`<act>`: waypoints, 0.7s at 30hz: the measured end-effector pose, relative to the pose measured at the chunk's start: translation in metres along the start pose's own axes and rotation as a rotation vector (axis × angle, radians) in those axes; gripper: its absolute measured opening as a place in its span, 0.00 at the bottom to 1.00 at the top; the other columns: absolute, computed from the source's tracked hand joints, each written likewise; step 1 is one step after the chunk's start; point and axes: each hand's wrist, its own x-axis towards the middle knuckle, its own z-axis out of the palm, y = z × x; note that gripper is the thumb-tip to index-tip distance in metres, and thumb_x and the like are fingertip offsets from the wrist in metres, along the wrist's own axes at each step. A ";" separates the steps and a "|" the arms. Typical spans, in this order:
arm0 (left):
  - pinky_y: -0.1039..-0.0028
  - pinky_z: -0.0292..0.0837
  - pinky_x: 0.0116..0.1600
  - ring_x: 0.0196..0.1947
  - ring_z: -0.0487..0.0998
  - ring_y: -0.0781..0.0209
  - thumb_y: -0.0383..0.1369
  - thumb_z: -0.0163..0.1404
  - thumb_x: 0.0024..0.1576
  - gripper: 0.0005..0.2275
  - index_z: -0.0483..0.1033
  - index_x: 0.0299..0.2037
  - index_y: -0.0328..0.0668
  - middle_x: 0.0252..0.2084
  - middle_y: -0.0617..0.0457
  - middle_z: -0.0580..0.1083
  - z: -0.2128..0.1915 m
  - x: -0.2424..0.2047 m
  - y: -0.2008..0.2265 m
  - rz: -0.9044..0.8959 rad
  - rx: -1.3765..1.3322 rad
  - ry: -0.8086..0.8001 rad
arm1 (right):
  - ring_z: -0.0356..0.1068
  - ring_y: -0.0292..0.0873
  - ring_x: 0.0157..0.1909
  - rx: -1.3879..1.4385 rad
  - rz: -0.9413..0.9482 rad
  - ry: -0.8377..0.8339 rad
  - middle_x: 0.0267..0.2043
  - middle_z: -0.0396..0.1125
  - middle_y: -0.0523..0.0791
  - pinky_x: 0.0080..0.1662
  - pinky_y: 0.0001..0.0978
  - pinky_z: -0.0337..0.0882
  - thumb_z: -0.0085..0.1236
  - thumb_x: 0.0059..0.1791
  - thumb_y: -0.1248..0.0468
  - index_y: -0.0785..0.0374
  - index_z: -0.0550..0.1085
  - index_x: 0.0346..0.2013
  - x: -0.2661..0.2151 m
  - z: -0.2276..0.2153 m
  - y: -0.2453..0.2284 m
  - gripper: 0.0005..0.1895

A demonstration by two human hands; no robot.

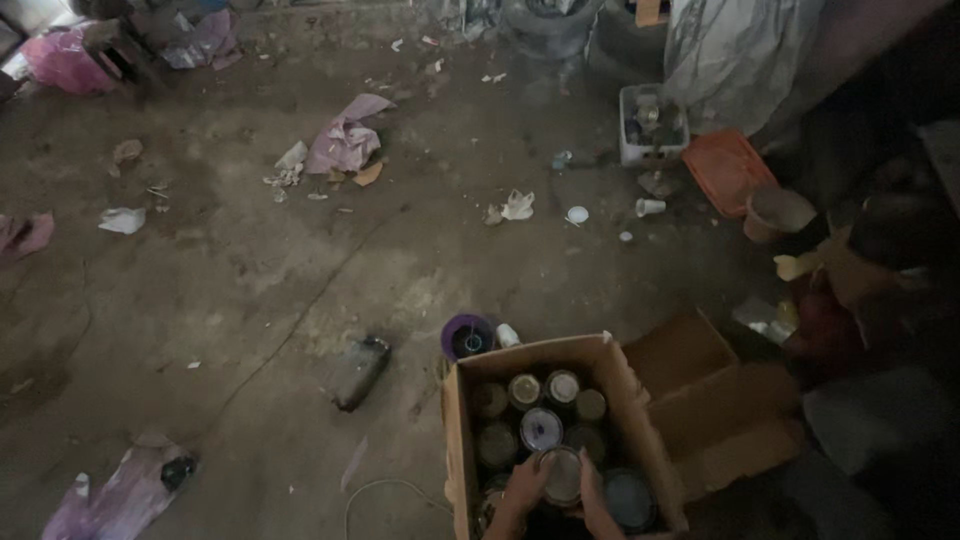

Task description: The person repeatedly picks up small paint cans from a cluttered metal shelf and places them into a cardboard box on the floor. The person handles the cans one by one, moving from the shelf to the box in a repetitive cycle.

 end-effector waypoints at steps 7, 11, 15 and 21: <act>0.61 0.71 0.61 0.58 0.77 0.46 0.51 0.45 0.64 0.27 0.68 0.65 0.39 0.60 0.44 0.75 0.002 0.022 -0.014 0.176 0.205 0.049 | 0.53 0.56 0.76 -0.186 -0.294 0.170 0.76 0.54 0.48 0.71 0.53 0.57 0.27 0.54 0.31 0.54 0.59 0.75 -0.004 0.008 0.026 0.44; 0.60 0.71 0.60 0.57 0.77 0.45 0.46 0.48 0.61 0.24 0.73 0.63 0.41 0.58 0.44 0.76 0.005 0.027 -0.028 0.298 0.174 0.116 | 0.55 0.56 0.74 -0.315 -0.497 0.209 0.75 0.56 0.48 0.70 0.52 0.57 0.22 0.53 0.31 0.48 0.59 0.75 -0.029 0.017 0.035 0.43; 0.59 0.72 0.61 0.57 0.76 0.42 0.45 0.50 0.62 0.21 0.75 0.61 0.41 0.57 0.41 0.77 0.005 0.027 -0.033 0.253 0.267 0.154 | 0.62 0.62 0.70 -0.530 -0.478 0.359 0.71 0.65 0.54 0.69 0.53 0.62 0.21 0.58 0.32 0.52 0.64 0.74 -0.034 0.022 0.033 0.42; 0.56 0.72 0.59 0.55 0.77 0.39 0.37 0.47 0.61 0.21 0.73 0.64 0.41 0.56 0.39 0.77 0.004 0.031 -0.050 0.325 0.437 0.096 | 0.61 0.59 0.71 -0.475 -0.463 0.273 0.72 0.62 0.52 0.68 0.50 0.62 0.24 0.57 0.32 0.58 0.61 0.74 -0.037 0.018 0.047 0.43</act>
